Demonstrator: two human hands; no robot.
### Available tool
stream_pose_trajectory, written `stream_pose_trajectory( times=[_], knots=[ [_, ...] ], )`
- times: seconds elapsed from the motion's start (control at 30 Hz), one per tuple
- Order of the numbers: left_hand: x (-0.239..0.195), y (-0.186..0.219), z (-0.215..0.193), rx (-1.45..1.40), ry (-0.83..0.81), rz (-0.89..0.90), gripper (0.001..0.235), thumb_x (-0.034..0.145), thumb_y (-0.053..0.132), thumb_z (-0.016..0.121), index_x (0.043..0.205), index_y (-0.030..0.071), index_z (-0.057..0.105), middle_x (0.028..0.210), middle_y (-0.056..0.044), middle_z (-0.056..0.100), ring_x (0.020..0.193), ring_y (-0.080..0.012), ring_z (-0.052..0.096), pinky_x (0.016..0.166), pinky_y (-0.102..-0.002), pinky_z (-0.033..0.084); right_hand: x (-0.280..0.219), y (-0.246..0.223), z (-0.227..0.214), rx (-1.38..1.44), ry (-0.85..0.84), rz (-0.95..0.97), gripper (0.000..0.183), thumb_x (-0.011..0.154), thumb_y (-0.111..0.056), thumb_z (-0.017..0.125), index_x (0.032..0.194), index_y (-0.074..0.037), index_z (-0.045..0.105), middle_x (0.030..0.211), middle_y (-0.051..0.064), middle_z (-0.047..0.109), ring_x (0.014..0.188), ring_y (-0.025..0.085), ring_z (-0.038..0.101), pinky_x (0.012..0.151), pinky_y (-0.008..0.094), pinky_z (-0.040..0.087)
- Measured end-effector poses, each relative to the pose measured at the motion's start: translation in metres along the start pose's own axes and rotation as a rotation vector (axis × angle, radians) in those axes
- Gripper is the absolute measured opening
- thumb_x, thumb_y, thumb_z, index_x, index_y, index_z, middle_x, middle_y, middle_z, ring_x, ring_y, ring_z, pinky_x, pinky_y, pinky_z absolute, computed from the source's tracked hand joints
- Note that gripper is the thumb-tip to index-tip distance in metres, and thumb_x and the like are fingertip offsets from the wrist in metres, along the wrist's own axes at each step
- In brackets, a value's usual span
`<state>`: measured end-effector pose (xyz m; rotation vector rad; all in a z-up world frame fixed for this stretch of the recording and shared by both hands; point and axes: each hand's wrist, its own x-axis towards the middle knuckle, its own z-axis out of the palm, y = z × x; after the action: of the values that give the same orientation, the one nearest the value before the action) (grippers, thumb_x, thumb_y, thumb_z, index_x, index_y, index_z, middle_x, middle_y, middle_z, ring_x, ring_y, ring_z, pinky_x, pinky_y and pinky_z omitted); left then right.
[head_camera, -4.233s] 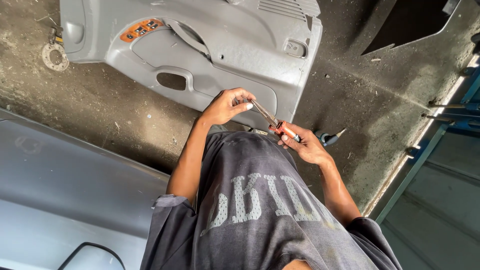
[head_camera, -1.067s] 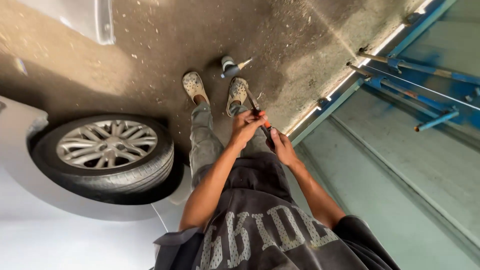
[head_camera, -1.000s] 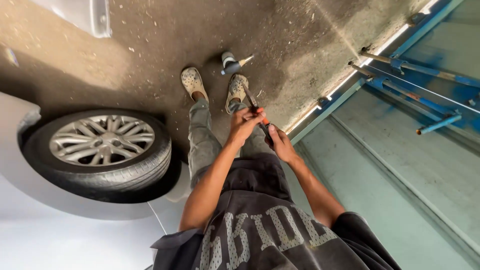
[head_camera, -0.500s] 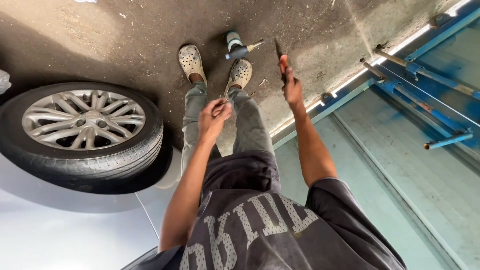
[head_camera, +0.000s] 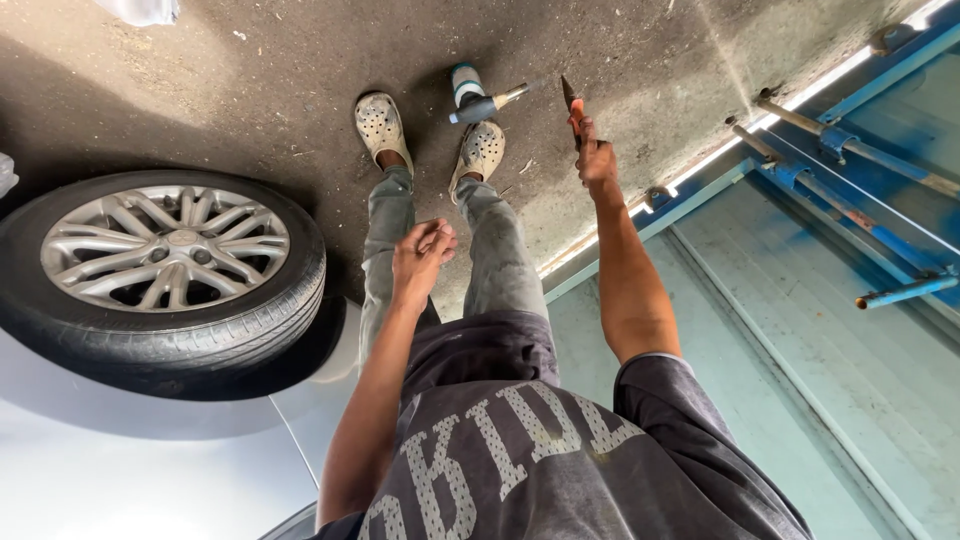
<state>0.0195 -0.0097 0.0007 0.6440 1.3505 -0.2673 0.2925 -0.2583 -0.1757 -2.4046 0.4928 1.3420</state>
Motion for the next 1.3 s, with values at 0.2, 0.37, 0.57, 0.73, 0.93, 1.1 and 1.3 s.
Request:
stream_pose_trajectory(
  times=[0.2,0.37,0.57,0.73,0.93,1.1,1.3],
  knots=[
    [0.004,-0.007,0.009,-0.018,-0.027,-0.006,0.040,0.097,0.024,0.071,0.125,-0.004,0.065,0.105,-0.012,0.076,0.093,-0.0175,0.073,0.081,-0.031,0.061,0.020,0.018,0.007,-0.162,0.030,-0.091,0.093,0.083,-0.092,0.026,0.049,-0.010,0.052,0.043,0.004,0.048,0.037,0.016,0.054,0.036,0.037,0.038],
    [0.004,-0.009,0.013,0.003,-0.012,-0.032,0.040,0.097,0.025,0.071,0.126,-0.002,0.066,0.105,-0.010,0.076,0.094,-0.0167,0.073,0.081,-0.030,0.061,0.006,-0.001,0.008,-0.092,-0.020,-0.053,0.088,0.087,-0.091,0.028,0.055,-0.012,0.048,0.047,0.001,0.044,0.039,0.014,0.047,0.037,0.036,0.034],
    [0.008,-0.022,0.012,-0.002,-0.011,-0.022,0.040,0.096,0.025,0.071,0.125,-0.002,0.066,0.105,-0.009,0.076,0.093,-0.0159,0.073,0.081,-0.030,0.061,0.006,-0.007,0.012,-0.044,-0.044,-0.024,0.083,0.088,-0.089,0.032,0.057,-0.013,0.046,0.048,-0.002,0.043,0.038,0.012,0.044,0.034,0.034,0.032],
    [0.011,-0.028,0.011,0.025,-0.004,0.005,0.041,0.096,0.027,0.072,0.125,-0.001,0.066,0.105,-0.008,0.076,0.093,-0.0143,0.073,0.080,-0.028,0.060,0.000,-0.020,0.013,-0.071,-0.054,-0.014,0.083,0.089,-0.089,0.031,0.058,-0.013,0.045,0.049,-0.003,0.043,0.038,0.012,0.043,0.034,0.035,0.033],
    [0.009,-0.023,0.010,0.091,0.036,0.009,0.042,0.095,0.028,0.073,0.125,0.000,0.068,0.105,-0.009,0.077,0.093,-0.0139,0.074,0.077,-0.027,0.060,0.002,-0.020,0.014,-0.042,-0.075,-0.068,0.084,0.091,-0.088,0.033,0.058,-0.012,0.049,0.049,-0.002,0.043,0.040,0.013,0.044,0.037,0.035,0.034],
    [0.007,-0.017,0.010,0.156,0.060,0.012,0.042,0.095,0.030,0.073,0.124,0.001,0.068,0.106,-0.009,0.077,0.092,-0.0135,0.075,0.077,-0.027,0.062,0.010,-0.017,0.018,-0.160,-0.066,-0.068,0.089,0.091,-0.087,0.030,0.057,-0.007,0.051,0.047,0.001,0.045,0.040,0.015,0.047,0.037,0.036,0.036],
    [0.007,-0.015,0.010,0.237,0.076,-0.016,0.041,0.096,0.031,0.072,0.124,0.002,0.069,0.101,-0.007,0.078,0.090,-0.0115,0.074,0.077,-0.026,0.061,0.030,0.004,0.024,-0.234,-0.079,-0.204,0.087,0.099,-0.079,0.026,0.101,-0.011,0.080,0.063,0.009,0.057,0.049,0.015,0.051,0.042,0.039,0.034]
  ],
)
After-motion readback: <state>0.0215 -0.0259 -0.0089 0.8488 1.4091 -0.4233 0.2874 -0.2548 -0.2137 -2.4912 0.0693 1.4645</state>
